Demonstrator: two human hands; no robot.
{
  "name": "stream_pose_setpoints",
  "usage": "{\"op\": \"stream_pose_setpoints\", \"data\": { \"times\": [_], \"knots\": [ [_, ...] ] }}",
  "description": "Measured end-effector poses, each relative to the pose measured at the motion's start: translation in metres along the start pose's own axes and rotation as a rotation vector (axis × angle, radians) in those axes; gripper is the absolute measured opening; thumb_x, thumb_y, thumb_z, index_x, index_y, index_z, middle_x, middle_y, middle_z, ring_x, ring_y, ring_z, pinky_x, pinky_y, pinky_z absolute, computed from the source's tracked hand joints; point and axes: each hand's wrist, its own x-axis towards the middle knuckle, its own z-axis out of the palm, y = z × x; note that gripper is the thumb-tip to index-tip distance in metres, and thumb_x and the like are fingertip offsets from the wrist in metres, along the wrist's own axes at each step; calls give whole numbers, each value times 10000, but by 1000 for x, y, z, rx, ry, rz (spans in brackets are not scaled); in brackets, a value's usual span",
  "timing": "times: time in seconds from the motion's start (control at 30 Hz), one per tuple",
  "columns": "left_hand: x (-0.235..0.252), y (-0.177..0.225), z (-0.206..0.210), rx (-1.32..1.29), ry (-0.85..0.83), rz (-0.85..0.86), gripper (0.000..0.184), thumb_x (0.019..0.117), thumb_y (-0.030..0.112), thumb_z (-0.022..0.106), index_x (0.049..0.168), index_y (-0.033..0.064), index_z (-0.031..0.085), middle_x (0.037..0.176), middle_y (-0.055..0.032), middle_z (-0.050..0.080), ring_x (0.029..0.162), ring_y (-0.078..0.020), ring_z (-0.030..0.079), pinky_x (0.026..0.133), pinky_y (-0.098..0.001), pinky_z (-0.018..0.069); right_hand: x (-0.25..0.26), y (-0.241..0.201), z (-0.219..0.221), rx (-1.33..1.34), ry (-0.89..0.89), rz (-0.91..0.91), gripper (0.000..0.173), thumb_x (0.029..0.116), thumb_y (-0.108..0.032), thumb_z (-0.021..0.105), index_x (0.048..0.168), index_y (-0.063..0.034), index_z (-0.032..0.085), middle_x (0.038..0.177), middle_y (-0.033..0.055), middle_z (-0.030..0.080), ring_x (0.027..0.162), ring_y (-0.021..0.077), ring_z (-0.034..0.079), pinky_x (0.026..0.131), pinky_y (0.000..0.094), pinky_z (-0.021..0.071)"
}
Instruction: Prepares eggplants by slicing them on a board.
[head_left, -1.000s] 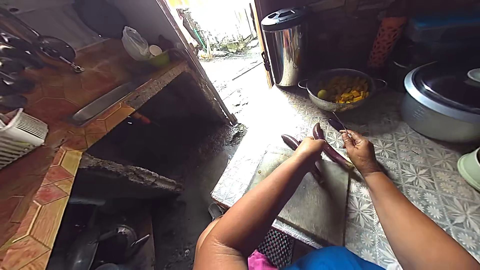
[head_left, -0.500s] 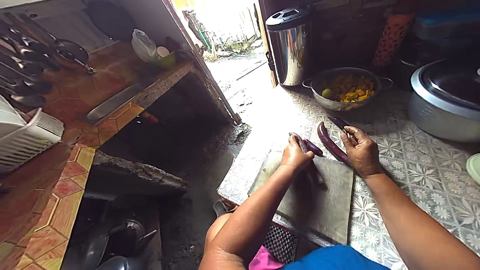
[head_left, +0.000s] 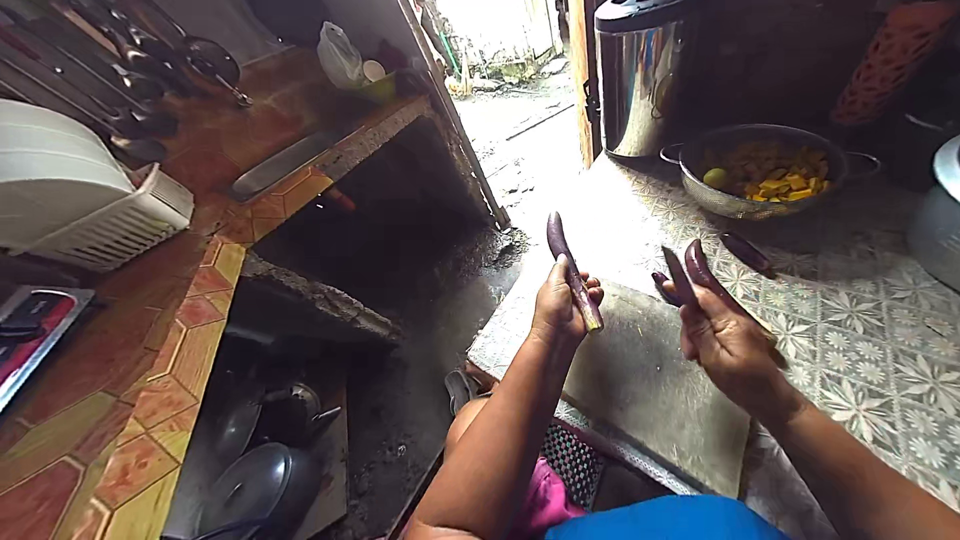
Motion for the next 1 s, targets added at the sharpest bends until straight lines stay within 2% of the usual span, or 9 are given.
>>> {"op": "stream_pose_setpoints", "data": {
  "times": [0.07, 0.17, 0.27, 0.43, 0.73, 0.87, 1.0],
  "knots": [
    [-2, -2, 0, -5, 34, 20, 367, 1127, 409, 299, 1086, 84, 466, 674, -22, 503, 492, -101, 536, 462, -208, 488, -12, -8, 15, -17, -67, -32, 457, 1116, -302, 338, 1354, 4, 581, 701, -18, 569, 556, 45, 535, 537, 237, 505],
    [-5, -3, 0, -9, 88, 27, 390, 1131, 428, 253, 1050, 98, 444, 666, -14, 471, 484, -104, 510, 465, -220, 480, -27, -15, 35, -181, -93, -128, 404, 1074, -245, 382, 1291, -10, 630, 712, 28, 617, 569, 106, 577, 550, 277, 523],
    [-10, -4, 2, -57, 121, 20, 425, 1129, 453, 216, 1018, 104, 431, 659, -14, 459, 478, -104, 495, 466, -220, 473, -35, -15, 48, -347, -48, -269, 363, 1065, -214, 403, 1210, -7, 663, 807, 88, 699, 669, 182, 666, 636, 303, 566],
    [-13, -9, 4, -155, 145, -10, 459, 1125, 472, 194, 975, 107, 429, 639, -9, 453, 466, -99, 489, 459, -212, 469, -36, -12, 56, -467, 48, -359, 332, 1056, -161, 428, 1178, 14, 683, 827, 127, 732, 712, 245, 723, 643, 332, 590],
    [-15, -18, 11, -205, 175, 35, 460, 1123, 477, 181, 995, 111, 427, 642, -5, 460, 458, -86, 484, 442, -201, 455, -37, -14, 57, -617, 126, -353, 298, 1034, -112, 445, 1096, 17, 707, 738, 111, 701, 625, 255, 692, 563, 346, 559],
    [-16, -22, 14, -194, 162, 115, 474, 1118, 496, 156, 1013, 128, 436, 650, 11, 448, 464, -78, 466, 453, -196, 438, -37, -15, 56, -641, 139, -343, 296, 1026, -109, 451, 1087, 23, 709, 683, 107, 672, 560, 252, 661, 500, 354, 525],
    [-18, -26, 14, -177, 134, 199, 478, 1117, 497, 148, 1050, 131, 446, 669, 13, 464, 478, -73, 475, 462, -195, 440, -37, -16, 57, -639, 135, -332, 294, 1023, -106, 459, 1098, 36, 705, 668, 107, 664, 535, 252, 647, 482, 356, 518]
  ]
}}
